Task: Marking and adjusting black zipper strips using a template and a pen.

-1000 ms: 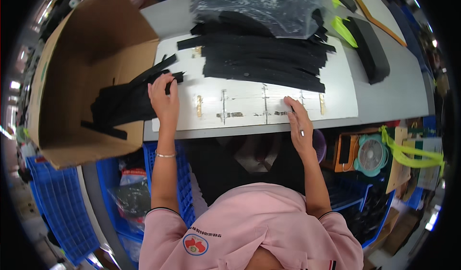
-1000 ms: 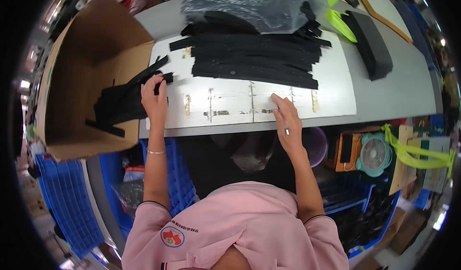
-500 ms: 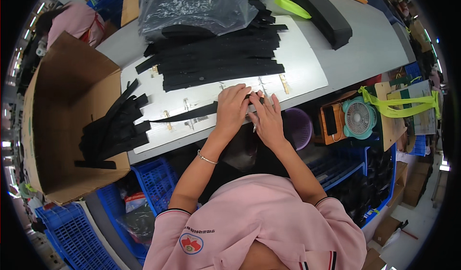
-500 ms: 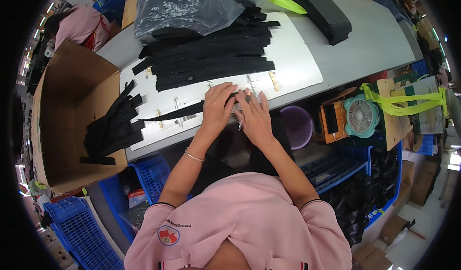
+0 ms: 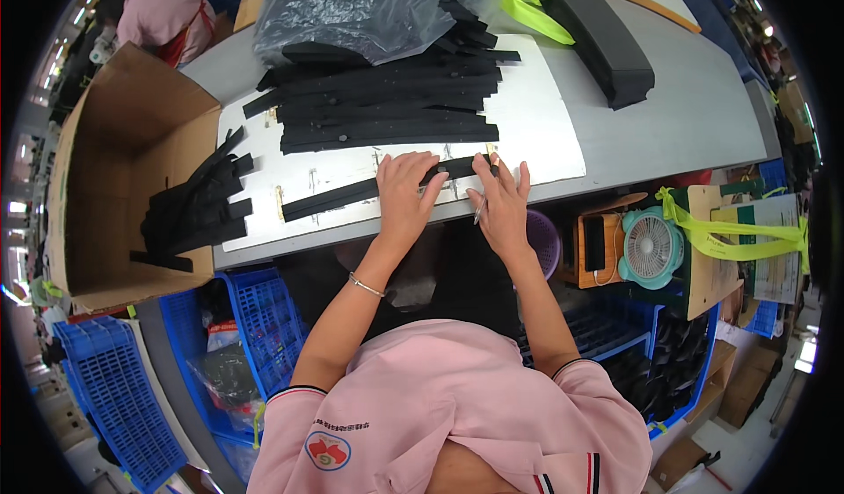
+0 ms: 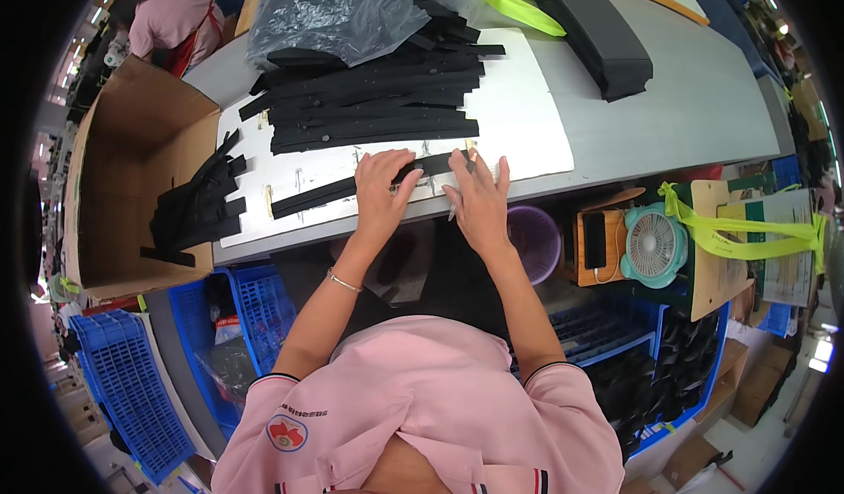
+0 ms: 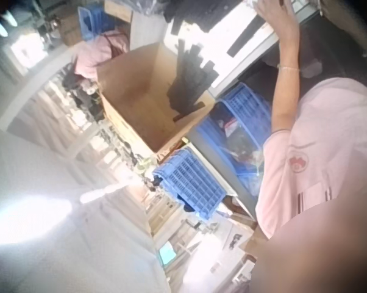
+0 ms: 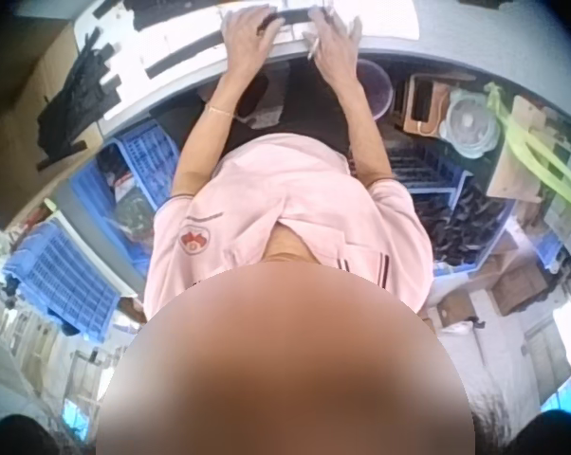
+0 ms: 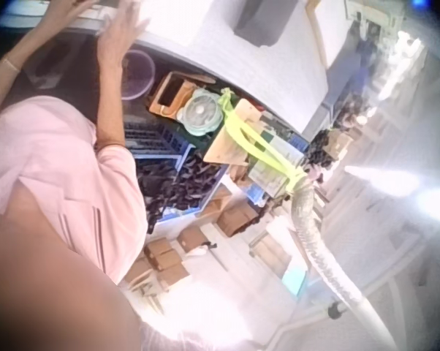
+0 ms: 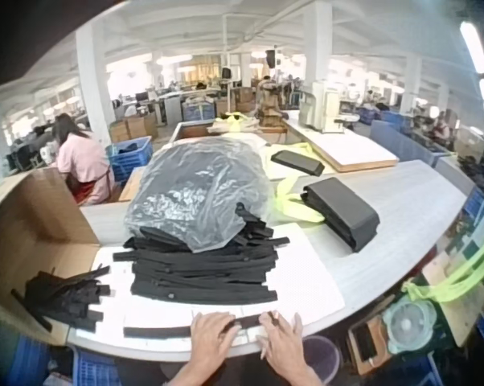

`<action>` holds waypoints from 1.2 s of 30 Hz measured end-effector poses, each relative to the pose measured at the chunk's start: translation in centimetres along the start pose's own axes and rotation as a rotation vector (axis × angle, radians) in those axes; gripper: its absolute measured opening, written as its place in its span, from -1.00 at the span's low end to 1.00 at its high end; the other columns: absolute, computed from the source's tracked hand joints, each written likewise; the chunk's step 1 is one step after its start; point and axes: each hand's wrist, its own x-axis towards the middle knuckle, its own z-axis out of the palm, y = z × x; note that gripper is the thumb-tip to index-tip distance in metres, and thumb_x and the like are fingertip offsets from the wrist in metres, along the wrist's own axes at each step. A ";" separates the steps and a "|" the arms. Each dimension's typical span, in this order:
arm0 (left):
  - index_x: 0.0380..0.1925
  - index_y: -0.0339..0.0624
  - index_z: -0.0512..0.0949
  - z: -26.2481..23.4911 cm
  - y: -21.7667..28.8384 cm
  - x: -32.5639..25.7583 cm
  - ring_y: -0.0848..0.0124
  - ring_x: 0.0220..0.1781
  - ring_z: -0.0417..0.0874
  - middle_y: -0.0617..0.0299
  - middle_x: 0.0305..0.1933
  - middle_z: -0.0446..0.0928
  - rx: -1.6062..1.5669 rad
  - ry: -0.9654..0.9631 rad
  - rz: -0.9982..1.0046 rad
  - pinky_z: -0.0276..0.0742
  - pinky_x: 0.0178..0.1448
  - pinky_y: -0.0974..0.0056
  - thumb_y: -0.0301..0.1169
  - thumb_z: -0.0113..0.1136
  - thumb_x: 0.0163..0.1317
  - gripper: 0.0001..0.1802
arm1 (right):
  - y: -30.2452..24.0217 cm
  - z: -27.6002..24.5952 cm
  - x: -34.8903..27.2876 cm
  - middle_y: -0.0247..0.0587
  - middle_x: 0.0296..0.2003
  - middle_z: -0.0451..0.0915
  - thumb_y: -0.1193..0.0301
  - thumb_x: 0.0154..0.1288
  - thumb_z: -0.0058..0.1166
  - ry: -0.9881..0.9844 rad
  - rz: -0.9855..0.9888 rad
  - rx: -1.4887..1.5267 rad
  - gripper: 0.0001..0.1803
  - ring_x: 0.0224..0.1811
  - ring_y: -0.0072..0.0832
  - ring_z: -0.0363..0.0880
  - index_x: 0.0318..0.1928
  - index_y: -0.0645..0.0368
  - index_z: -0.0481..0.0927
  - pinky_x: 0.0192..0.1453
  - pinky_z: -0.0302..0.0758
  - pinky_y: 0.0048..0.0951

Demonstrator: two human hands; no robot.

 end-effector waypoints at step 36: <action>-0.17 -0.09 0.76 1.2 0.5 0.3 0.28 0.22 0.58 0.31 0.06 0.67 0.097 0.071 0.017 0.15 0.56 -0.06 -0.40 0.45 0.20 -0.82 | 0.1 2.6 6.1 -0.18 -0.36 0.75 0.42 0.47 0.23 0.067 0.141 0.535 -0.81 -0.46 -0.40 0.71 -0.28 0.29 0.73 -0.37 0.55 -0.43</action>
